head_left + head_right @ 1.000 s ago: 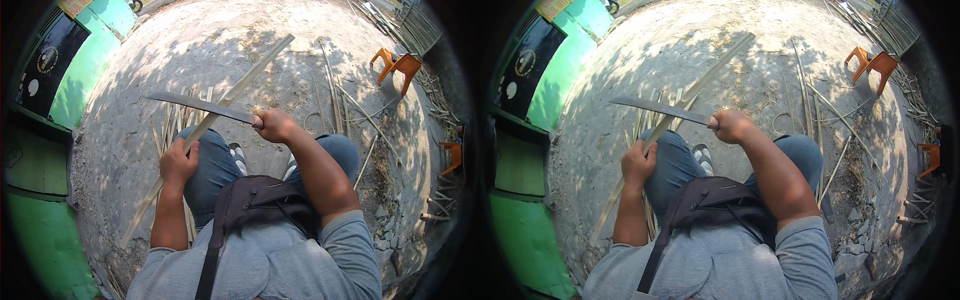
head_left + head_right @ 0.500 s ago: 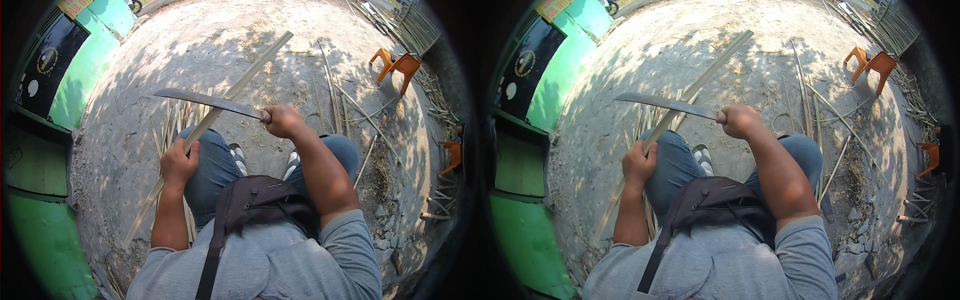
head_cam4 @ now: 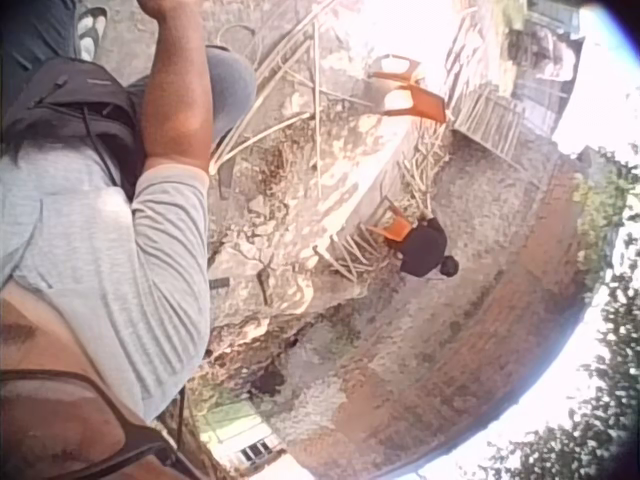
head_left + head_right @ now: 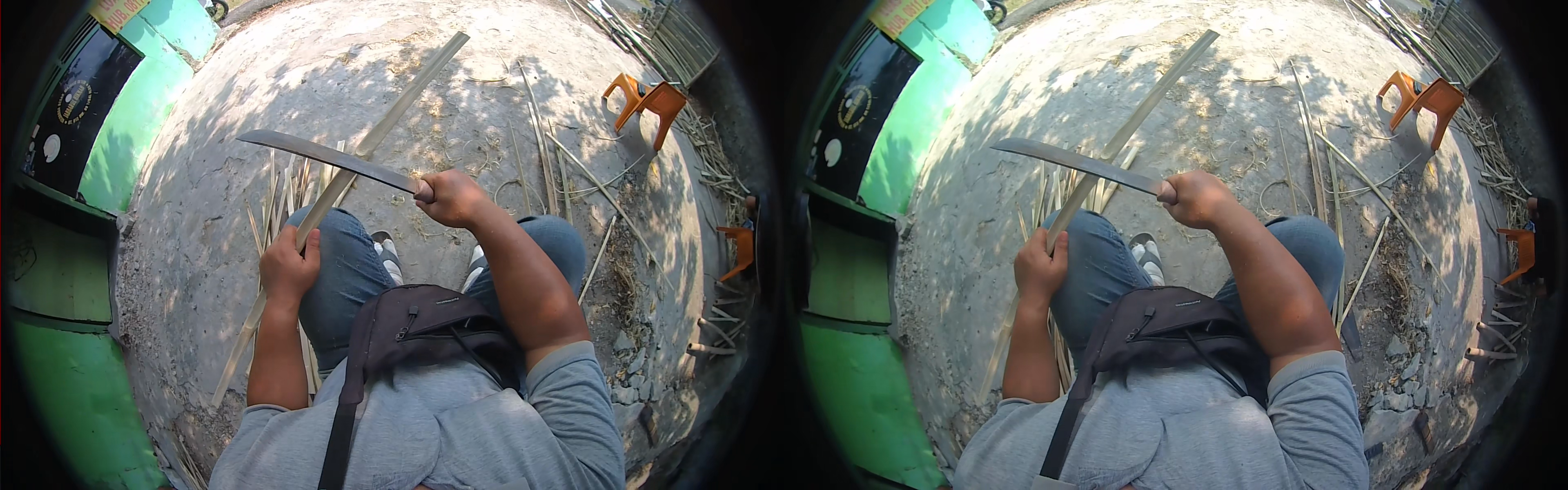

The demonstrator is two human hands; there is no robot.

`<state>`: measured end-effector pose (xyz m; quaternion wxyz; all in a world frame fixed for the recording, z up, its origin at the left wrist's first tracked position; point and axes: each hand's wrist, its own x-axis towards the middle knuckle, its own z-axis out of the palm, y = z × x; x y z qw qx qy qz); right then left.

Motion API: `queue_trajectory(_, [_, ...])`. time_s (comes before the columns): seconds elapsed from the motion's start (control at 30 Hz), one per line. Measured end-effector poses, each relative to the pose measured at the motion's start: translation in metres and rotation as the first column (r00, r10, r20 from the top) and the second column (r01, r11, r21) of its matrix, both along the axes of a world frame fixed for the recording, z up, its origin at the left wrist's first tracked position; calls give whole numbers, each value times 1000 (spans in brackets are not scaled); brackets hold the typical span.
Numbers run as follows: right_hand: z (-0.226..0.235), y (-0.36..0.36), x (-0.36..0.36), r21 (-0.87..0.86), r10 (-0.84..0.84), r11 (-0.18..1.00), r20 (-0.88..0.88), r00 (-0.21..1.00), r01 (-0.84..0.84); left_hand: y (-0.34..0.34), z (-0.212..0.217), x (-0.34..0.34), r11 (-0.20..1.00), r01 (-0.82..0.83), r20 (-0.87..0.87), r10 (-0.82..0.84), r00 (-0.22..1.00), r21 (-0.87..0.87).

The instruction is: The person splits and trims long bamboo strips using a machete while sitting on the ground.

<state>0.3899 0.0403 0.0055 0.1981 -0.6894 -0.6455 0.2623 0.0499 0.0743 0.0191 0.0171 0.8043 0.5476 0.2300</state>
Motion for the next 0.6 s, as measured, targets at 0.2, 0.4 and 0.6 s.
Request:
queue_trajectory(0.2, [1,1,1,-29,14,999,-19,1000,-15,1,-1,0,1000,-14,-17,14,1000,-23])
queue_trajectory(0.4, [-3,2,4,-33,51,998,-71,996,-53,3,-5,-2,1000,7,-11,-7,1000,21])
queue_trajectory(0.6, [-5,4,6,-42,77,996,-92,993,-81,1,-4,-2,1000,12,0,-12,1000,17])
